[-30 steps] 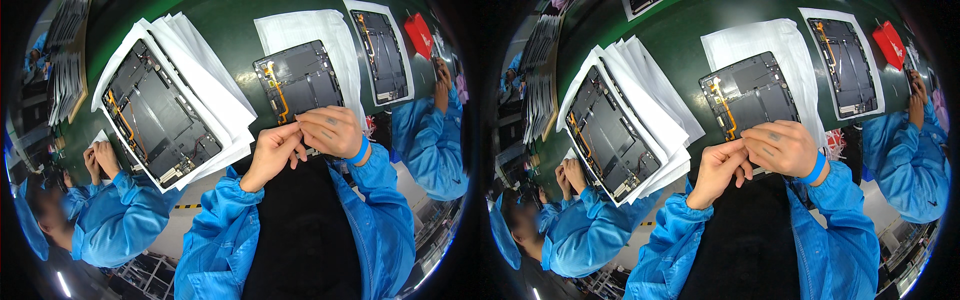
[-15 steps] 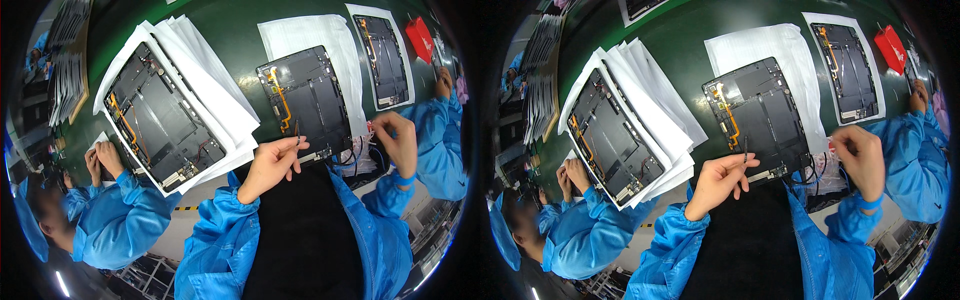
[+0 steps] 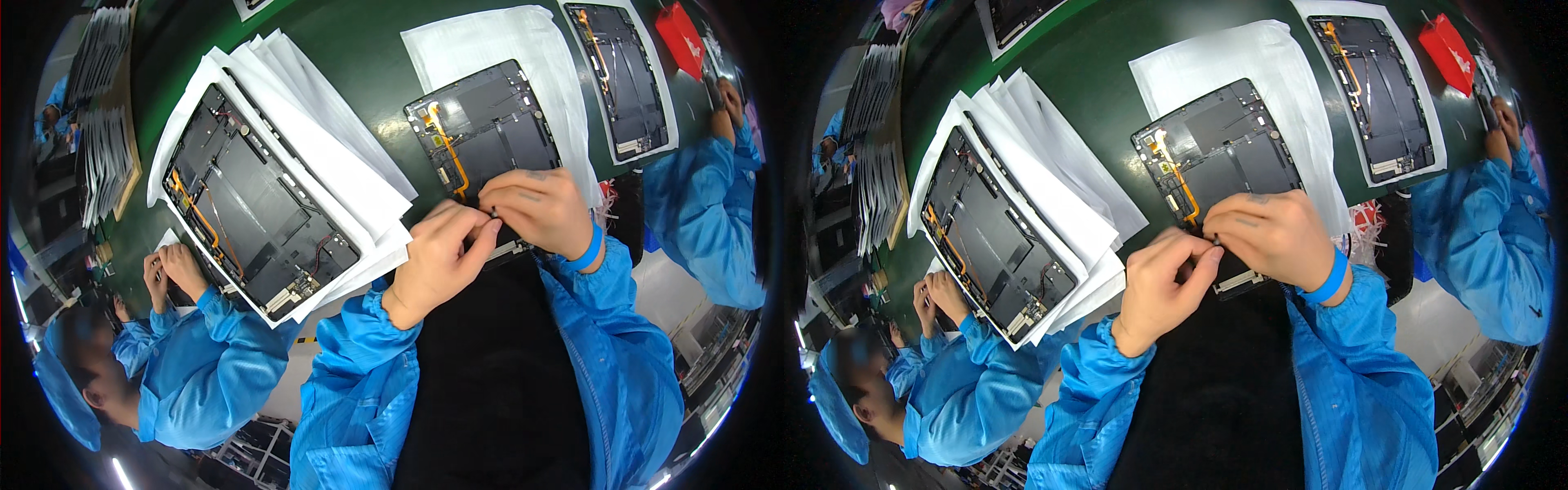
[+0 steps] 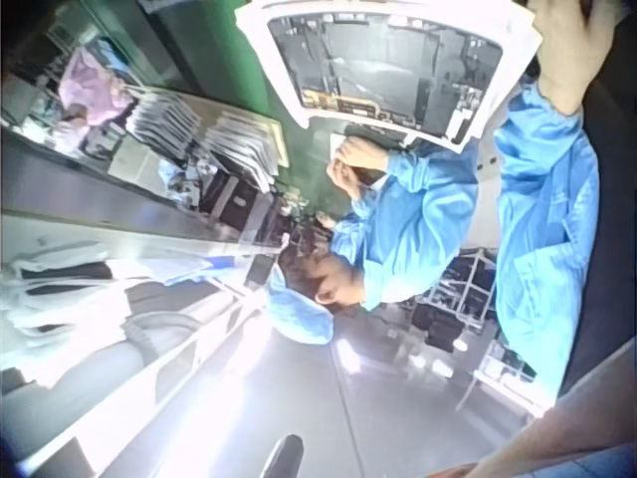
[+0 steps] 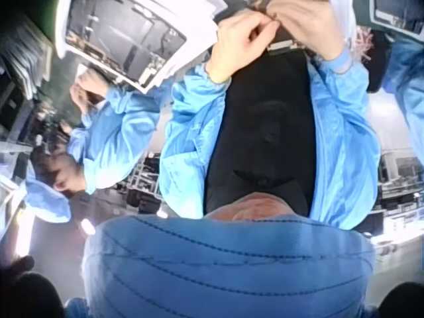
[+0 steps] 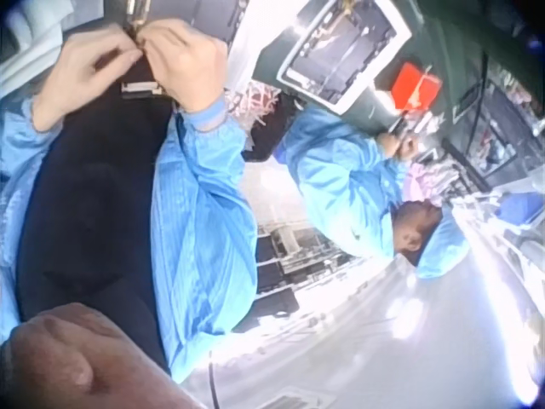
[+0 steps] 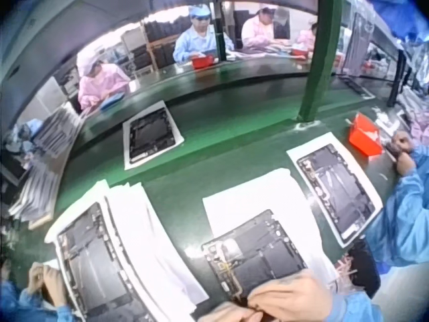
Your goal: Manually connecting ribbon cables and internal electronic components of tablet devices on a factory assembly line.
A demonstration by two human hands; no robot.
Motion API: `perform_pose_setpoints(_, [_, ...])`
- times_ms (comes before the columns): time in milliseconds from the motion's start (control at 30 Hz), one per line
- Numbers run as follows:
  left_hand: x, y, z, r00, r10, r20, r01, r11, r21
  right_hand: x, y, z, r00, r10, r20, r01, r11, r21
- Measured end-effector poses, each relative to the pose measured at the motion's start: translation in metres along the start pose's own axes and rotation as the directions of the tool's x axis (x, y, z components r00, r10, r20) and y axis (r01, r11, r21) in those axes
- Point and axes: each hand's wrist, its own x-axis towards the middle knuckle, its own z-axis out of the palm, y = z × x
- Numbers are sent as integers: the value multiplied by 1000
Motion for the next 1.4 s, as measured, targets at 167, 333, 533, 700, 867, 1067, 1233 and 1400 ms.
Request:
perform_pose_setpoints(167, [2,-33,-2,975,219,41,-209,835,509,20,10,-4,993,29,-113,-31,999,-14])
perform_pose_setpoints(333, [4,-42,-10,963,237,128,-269,822,503,38,29,0,983,121,-140,-128,991,-44])
perform_pose_setpoints(533, [3,-47,-13,954,252,161,-299,808,508,40,39,11,959,186,-216,-189,982,8])
perform_pose_setpoints(700, [3,-45,-14,955,237,175,-295,803,519,41,41,15,960,153,-234,-169,984,-49])
perform_pose_setpoints(867, [3,-45,-13,957,238,166,-290,805,517,41,41,18,960,140,-242,-164,983,-81])
perform_pose_setpoints(1067, [3,-46,-9,959,244,147,-284,787,548,43,41,17,958,165,-236,-187,980,-71])
perform_pose_setpoints(1233, [6,-42,-3,964,243,109,-259,762,594,43,40,17,954,189,-233,-207,977,-55])
perform_pose_setpoints(1400, [11,-40,2,972,224,76,-223,757,615,43,41,16,952,201,-232,-214,976,-33])
